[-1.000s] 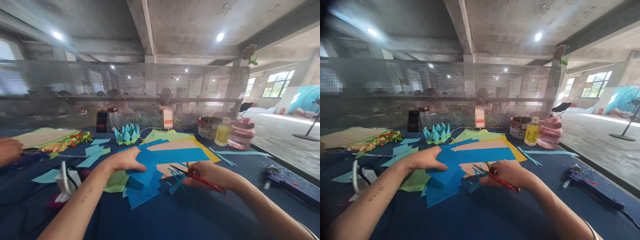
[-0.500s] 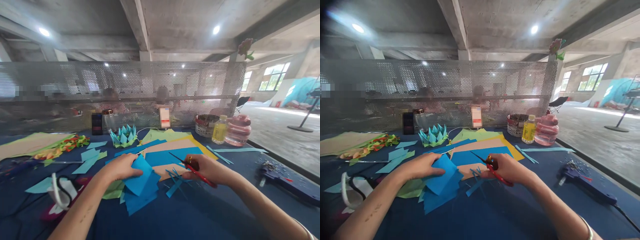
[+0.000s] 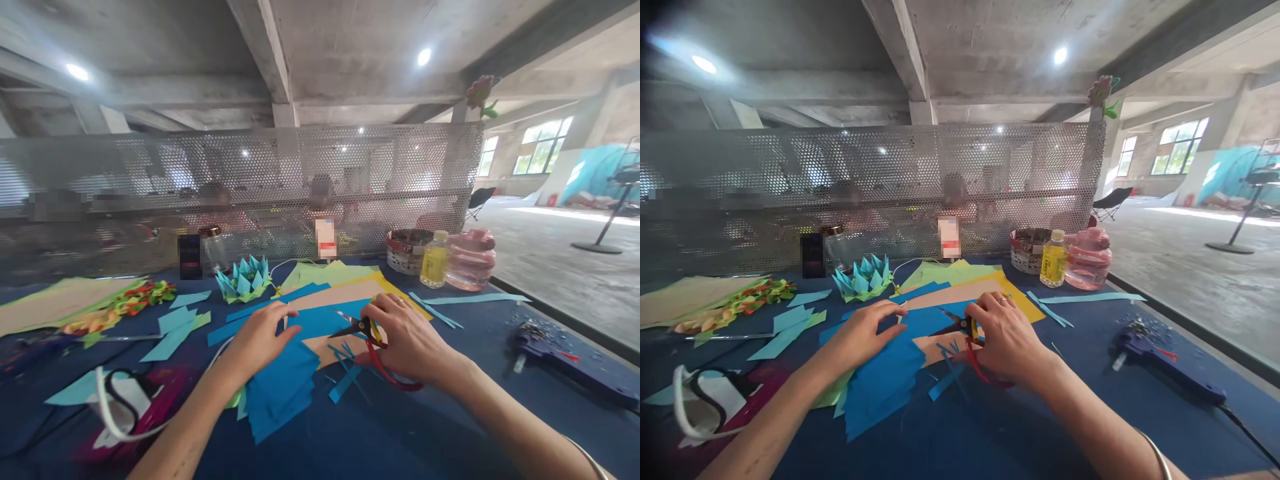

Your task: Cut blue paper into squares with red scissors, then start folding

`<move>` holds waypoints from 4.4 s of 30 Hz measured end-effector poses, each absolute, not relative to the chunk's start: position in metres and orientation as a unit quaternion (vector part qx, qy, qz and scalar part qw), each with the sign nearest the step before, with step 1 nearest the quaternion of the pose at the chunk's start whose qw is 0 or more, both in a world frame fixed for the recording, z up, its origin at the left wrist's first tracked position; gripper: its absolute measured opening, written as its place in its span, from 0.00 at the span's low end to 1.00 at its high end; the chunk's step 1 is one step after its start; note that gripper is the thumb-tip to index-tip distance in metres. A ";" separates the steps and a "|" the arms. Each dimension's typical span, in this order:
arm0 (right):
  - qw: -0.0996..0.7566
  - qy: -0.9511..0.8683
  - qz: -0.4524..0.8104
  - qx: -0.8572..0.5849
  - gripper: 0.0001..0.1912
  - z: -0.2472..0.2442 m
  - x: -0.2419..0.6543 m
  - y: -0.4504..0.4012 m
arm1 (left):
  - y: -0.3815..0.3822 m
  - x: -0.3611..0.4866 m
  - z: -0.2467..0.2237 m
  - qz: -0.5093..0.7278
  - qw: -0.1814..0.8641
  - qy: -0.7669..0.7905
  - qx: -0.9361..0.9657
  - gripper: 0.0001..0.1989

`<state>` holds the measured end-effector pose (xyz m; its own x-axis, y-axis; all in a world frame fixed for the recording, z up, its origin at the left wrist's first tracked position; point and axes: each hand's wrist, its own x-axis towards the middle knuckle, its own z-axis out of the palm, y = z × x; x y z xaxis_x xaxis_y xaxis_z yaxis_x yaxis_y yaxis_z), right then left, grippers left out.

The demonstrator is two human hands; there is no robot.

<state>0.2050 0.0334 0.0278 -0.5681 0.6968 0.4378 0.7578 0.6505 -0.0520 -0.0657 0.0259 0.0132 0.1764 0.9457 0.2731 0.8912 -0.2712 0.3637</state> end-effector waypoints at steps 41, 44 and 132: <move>0.310 -0.806 -0.008 -0.504 0.14 0.017 0.239 0.071 | 0.037 0.038 0.014 0.113 0.079 0.450 0.882 0.13; 0.302 -0.798 -0.009 -0.522 0.14 0.019 0.244 0.074 | 0.056 0.046 0.001 0.098 0.069 0.440 0.890 0.15; 0.211 -0.789 0.014 -0.577 0.19 0.005 0.261 0.094 | 0.024 0.057 0.025 0.034 0.181 0.542 0.820 0.08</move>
<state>0.2605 0.0945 0.0046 -0.2453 0.9164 0.3162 0.9047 0.3336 -0.2651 0.0575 0.0241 0.0248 0.4098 0.9012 -0.1412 0.8768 -0.3465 0.3333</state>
